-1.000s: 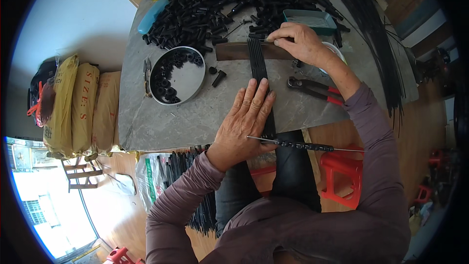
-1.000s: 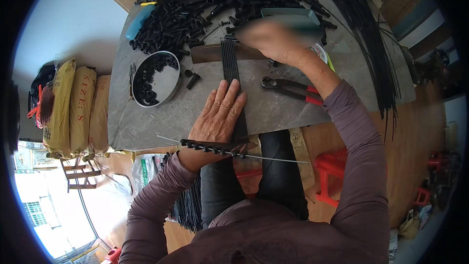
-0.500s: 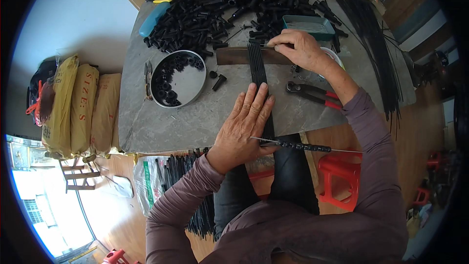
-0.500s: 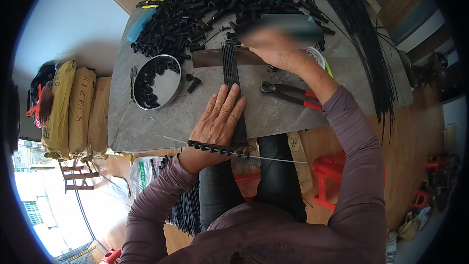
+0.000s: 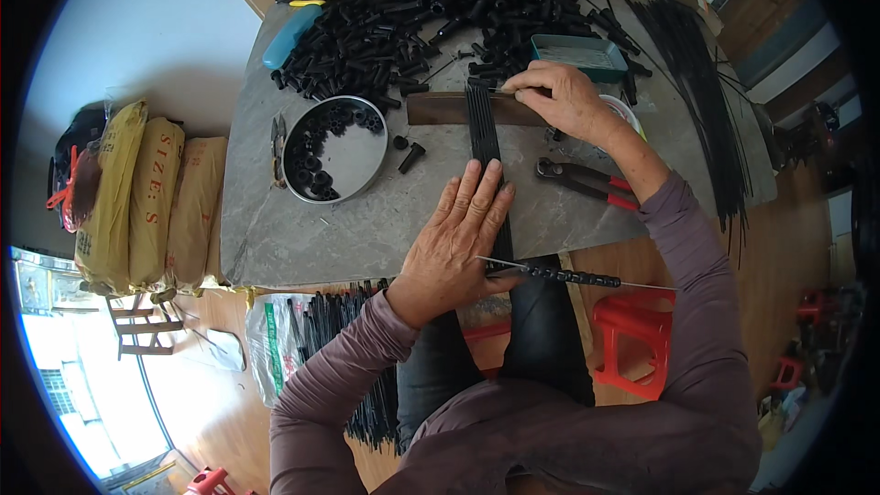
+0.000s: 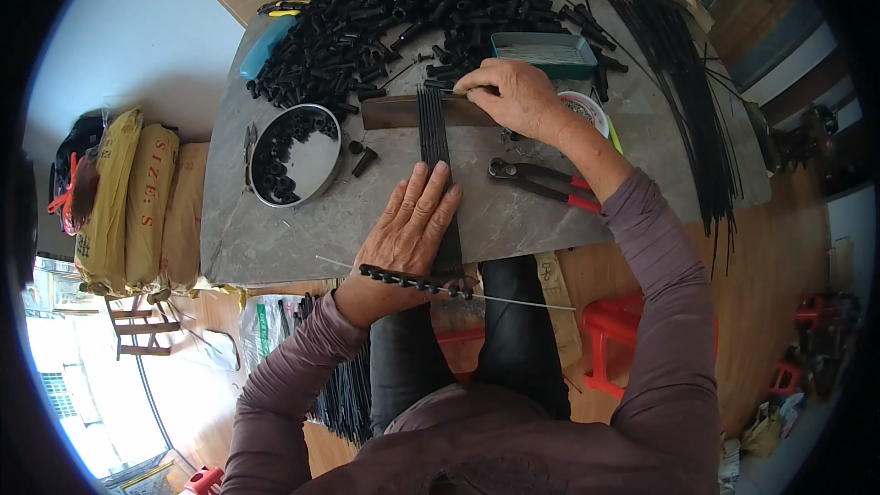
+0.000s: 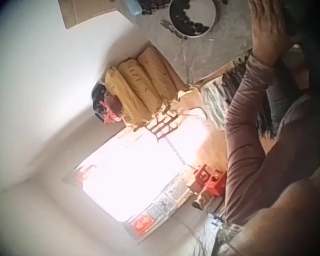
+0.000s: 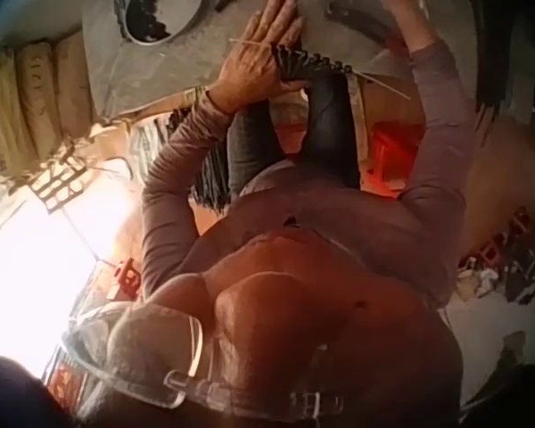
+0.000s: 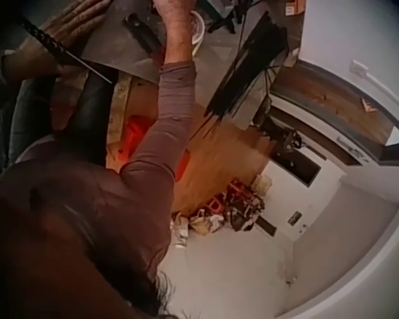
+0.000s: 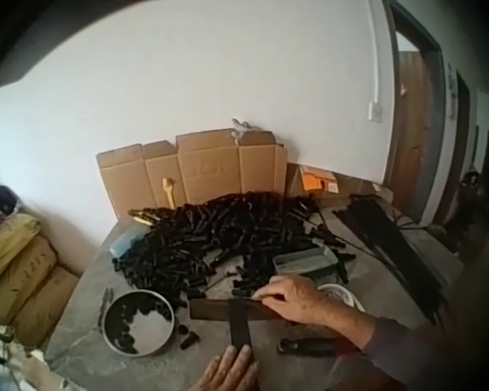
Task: Attach plastic components to a base and use pliers to secure and trim them.
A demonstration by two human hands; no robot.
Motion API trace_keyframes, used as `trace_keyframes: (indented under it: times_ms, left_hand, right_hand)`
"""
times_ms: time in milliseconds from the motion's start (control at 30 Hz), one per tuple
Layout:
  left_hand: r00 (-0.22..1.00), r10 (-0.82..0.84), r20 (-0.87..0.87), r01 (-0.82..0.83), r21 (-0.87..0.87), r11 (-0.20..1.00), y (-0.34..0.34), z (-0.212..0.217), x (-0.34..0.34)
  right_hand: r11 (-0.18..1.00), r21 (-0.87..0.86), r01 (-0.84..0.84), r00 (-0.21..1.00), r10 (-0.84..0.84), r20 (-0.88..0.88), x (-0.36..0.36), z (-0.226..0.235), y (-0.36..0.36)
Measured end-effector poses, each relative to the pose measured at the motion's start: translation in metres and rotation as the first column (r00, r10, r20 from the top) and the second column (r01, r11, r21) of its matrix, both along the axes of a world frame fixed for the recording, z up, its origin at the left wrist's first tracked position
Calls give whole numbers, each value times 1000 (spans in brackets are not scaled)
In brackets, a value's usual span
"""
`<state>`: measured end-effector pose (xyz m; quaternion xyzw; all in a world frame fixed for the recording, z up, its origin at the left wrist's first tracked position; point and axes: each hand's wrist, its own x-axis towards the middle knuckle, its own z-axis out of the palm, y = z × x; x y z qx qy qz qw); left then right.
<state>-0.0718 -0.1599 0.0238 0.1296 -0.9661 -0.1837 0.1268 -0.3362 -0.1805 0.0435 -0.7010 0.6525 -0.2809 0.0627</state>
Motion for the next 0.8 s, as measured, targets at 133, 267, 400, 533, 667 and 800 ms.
trace_keyframes:
  times_ms: [133,267,400,533,667,800]
  left_hand:
    - [1000,12,26,-10,-74,997,0,2,-1]
    - [1000,3,-31,-4,-25,1000,0,-1,0]
    - [999,2,-48,-1,13,1000,0,-3,0]
    - [998,-6,-57,7,15,1000,-1,0,0]
    - [999,-5,-44,6,13,1000,-1,1,0]
    - [994,5,-105,-4,15,1000,0,-4,1]
  right_hand:
    - [1000,-17,-1,1000,0,-14,0,0,0]
    - [1000,-24,-7,1000,7,-30,-1,-1,1]
    - [1000,-22,-1,999,0,-35,0,-1,-1]
    - [999,-26,-30,999,29,-33,-2,0,-9]
    - [994,-78,-72,983,57,-174,3,6,-18]
    - [999,-9,-45,963,41,-266,7,11,-26]
